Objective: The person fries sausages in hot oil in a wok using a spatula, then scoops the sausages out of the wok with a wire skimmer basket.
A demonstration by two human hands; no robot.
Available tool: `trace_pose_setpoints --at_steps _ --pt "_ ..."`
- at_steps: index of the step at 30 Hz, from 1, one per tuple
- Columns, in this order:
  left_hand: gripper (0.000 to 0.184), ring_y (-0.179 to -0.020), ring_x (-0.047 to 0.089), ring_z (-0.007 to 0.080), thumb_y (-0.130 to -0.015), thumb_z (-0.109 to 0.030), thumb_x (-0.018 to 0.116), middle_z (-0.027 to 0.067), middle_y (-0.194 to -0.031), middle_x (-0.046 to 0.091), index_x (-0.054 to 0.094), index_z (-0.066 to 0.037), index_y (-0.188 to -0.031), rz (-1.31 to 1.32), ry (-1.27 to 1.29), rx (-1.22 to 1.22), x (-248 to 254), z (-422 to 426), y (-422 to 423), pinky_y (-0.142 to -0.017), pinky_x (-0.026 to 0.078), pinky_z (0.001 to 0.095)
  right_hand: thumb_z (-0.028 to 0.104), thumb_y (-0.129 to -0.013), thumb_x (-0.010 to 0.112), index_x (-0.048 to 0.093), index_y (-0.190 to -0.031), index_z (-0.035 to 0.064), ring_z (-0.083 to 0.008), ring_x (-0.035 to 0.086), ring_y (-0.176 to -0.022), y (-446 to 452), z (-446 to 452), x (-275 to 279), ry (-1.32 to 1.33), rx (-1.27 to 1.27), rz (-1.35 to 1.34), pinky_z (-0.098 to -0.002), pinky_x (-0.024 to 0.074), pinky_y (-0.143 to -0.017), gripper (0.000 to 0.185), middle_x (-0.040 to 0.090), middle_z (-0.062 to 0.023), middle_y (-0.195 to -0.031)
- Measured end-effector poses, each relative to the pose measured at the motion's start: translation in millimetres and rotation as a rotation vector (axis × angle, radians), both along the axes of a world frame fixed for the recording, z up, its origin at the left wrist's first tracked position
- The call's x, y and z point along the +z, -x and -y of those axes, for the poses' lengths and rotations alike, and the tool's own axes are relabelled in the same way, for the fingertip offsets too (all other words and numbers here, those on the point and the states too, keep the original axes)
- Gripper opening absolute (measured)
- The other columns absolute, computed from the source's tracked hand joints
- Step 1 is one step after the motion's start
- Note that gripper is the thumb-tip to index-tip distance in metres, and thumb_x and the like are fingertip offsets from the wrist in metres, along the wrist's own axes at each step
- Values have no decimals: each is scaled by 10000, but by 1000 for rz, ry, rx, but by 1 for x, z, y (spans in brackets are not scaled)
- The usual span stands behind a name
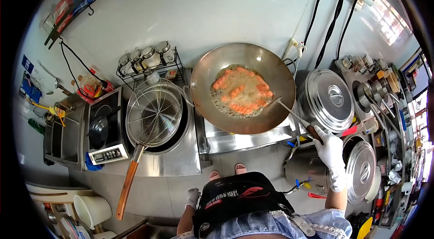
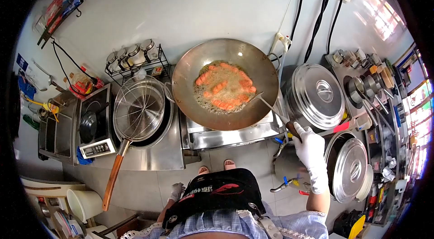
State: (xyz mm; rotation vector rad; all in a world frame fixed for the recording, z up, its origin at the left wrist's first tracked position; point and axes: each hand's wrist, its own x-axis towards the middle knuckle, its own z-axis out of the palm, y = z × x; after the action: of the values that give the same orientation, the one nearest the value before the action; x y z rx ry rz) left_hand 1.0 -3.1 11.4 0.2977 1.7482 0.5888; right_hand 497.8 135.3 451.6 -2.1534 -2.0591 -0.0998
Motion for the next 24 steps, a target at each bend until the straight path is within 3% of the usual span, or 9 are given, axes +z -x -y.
trace_pose_setpoints --at_steps 11,13,15,17,19,22,24 --pt "330 -582 577 227 -868 -271 488 132 -723 624 591 21 -981 -8 -54 -38 -19 16 9 -542 469 348 163 -746 674 637 -1130 92 -304 623 -677 5 0 -13 22 51 -25 -381 496 -602 393 625 -135 -804" --pt "337 -596 579 232 -868 -271 485 137 -729 623 590 25 -990 -2 -98 -37 -11 15 7 -549 471 352 155 -725 698 632 -1152 79 -337 629 -719 8 -2 -11 68 17 -59 -392 506 -642 439 644 -177 -873" --pt "182 -519 548 206 -839 -164 549 119 -629 578 582 14 -851 18 -18 53 -5 12 6 -477 437 316 156 -724 698 633 -1152 81 -338 632 -728 9 -3 -13 65 17 -62 -390 509 -649 439 646 -185 -891" --pt "185 -515 547 204 -837 -165 547 120 -629 582 584 16 -849 21 -16 59 0 11 4 -476 436 315 157 -723 698 634 -1151 82 -339 635 -738 7 -3 -17 62 19 -65 -389 513 -655 438 649 -192 -910" --pt "187 -511 547 203 -835 -165 544 120 -629 585 586 18 -848 25 -13 67 -1 12 4 -474 435 314 199 -767 661 631 -1137 102 -296 618 -673 4 -3 -23 0 77 -14 -382 490 -592 384 612 -114 -780" --pt "195 -499 543 198 -832 -167 538 123 -629 594 592 20 -846 16 1 67 -6 11 5 -472 432 315 205 -772 656 630 -1140 100 -295 619 -679 3 -4 -26 6 93 -9 -382 491 -595 384 615 -112 -787" --pt "324 -594 574 247 -854 -211 477 152 -726 626 583 53 -1007 -14 10 -38 -8 10 6 -559 474 364 206 -772 656 629 -1140 96 -295 619 -683 5 -4 -26 13 87 -17 -382 491 -596 385 616 -111 -792"
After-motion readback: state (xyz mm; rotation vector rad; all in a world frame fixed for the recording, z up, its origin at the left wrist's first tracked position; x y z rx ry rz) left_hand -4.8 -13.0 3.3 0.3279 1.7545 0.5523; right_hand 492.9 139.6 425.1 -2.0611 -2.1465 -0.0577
